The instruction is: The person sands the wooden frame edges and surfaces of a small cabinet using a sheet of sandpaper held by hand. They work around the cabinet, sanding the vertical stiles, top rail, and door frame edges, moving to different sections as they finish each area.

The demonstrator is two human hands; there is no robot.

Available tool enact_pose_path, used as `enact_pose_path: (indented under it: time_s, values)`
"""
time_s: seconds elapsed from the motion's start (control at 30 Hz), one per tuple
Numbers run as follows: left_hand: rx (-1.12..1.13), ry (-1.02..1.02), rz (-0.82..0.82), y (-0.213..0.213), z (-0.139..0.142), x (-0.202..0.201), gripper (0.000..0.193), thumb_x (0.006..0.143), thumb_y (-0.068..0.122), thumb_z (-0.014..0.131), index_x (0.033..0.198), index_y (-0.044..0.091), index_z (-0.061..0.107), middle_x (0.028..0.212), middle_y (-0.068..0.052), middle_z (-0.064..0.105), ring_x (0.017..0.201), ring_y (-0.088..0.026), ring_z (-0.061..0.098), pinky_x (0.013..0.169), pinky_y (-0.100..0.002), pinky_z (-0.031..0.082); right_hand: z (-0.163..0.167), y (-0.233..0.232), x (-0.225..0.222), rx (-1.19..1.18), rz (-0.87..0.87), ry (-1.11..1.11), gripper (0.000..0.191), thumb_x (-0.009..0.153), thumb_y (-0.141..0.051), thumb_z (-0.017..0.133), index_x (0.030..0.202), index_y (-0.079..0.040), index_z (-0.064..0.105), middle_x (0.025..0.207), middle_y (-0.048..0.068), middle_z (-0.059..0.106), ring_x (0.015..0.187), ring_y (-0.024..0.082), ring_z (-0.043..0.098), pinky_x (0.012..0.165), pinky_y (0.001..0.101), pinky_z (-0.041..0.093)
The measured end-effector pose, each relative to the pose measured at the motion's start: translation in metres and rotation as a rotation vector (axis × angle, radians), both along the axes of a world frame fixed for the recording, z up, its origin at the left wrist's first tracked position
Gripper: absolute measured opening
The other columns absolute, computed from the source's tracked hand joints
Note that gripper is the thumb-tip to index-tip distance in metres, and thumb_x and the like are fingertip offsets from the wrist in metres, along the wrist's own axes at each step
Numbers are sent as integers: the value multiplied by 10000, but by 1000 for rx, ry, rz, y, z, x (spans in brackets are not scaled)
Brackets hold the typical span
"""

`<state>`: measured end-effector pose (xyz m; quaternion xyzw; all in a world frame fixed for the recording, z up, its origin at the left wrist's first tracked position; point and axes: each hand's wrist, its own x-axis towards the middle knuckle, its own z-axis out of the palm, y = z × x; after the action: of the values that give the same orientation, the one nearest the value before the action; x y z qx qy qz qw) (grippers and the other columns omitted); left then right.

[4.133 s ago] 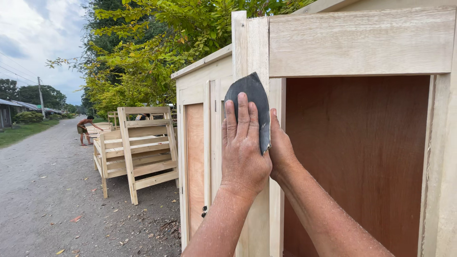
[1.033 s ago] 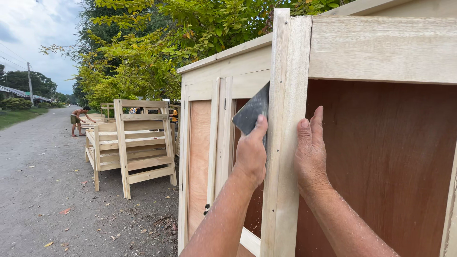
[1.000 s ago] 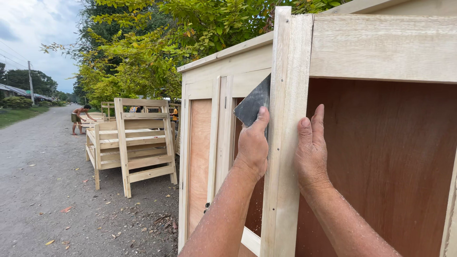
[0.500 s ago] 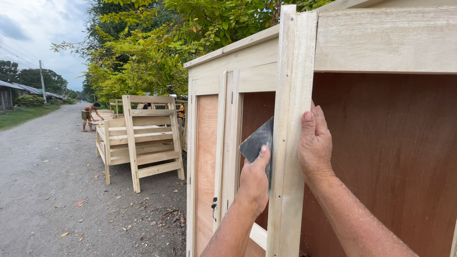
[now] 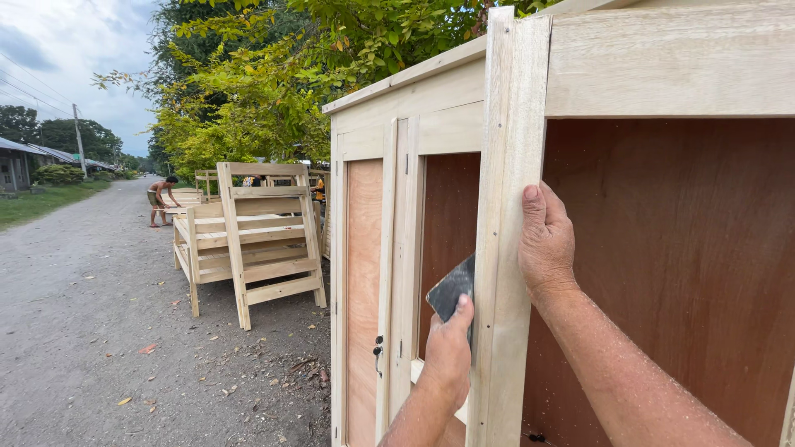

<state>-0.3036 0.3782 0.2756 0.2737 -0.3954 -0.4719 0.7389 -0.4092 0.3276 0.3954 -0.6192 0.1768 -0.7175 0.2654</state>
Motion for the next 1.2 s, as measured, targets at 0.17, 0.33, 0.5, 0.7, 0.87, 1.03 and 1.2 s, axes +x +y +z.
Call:
enact_pose_path:
  time_s: [0.17, 0.33, 0.5, 0.7, 0.87, 1.03, 1.2]
  values:
    - [-121, 52, 11, -20, 46, 3, 540, 964, 432, 566, 1368, 76, 528, 1271, -83, 663, 1184, -208, 620, 1032, -397, 496, -4, -6, 1, -36, -16, -6, 650, 994, -593, 467, 1378, -87, 608, 1165, 59, 691, 1046, 141, 661, 910, 318, 562]
    - [85, 47, 117, 7, -27, -5, 576, 926, 419, 628, 1385, 78, 563, 1354, -75, 679, 1261, -205, 597, 1094, -380, 431, -4, -10, 2, -45, -87, 6, 651, 996, -607, 470, 1346, -78, 619, 1194, 64, 666, 1078, 152, 653, 938, 331, 548]
    - [217, 106, 54, 15, -17, 1, 535, 943, 398, 596, 1387, 105, 545, 1341, -73, 651, 1248, -223, 595, 1077, -435, 464, -3, -6, 2, -6, -81, 52, 665, 981, -635, 421, 1348, -113, 610, 1129, 58, 685, 1057, 145, 655, 928, 330, 547]
    - [-15, 94, -19, -18, 27, 6, 579, 967, 456, 554, 1363, 34, 577, 1309, -116, 667, 1192, -212, 638, 1046, -408, 503, -6, -8, 2, -34, -8, 63, 649, 1004, -624, 410, 1333, -103, 613, 1092, 86, 696, 1003, 154, 656, 897, 337, 565]
    - [165, -21, 175, -9, -74, 4, 628, 925, 445, 629, 1385, 21, 567, 1355, -119, 696, 1256, -222, 626, 1106, -376, 450, -7, -15, 3, -22, -49, 75, 625, 1009, -604, 412, 1369, -118, 568, 1131, 61, 685, 1043, 138, 651, 926, 332, 550]
    - [331, 1, 135, -23, -61, 9, 679, 949, 478, 643, 1436, 40, 466, 1416, -124, 619, 1323, -237, 566, 1147, -410, 404, -6, -15, 4, -28, -12, 67, 595, 1022, -591, 418, 1345, -117, 579, 1119, 45, 683, 1032, 130, 643, 918, 323, 549]
    - [55, 54, 51, -35, -3, 4, 672, 894, 518, 600, 1403, 87, 525, 1381, -111, 631, 1262, -238, 577, 1086, -424, 456, -7, -12, 4, -4, 30, 56, 580, 1019, -591, 434, 1274, -100, 608, 1032, 41, 692, 948, 127, 651, 852, 318, 569]
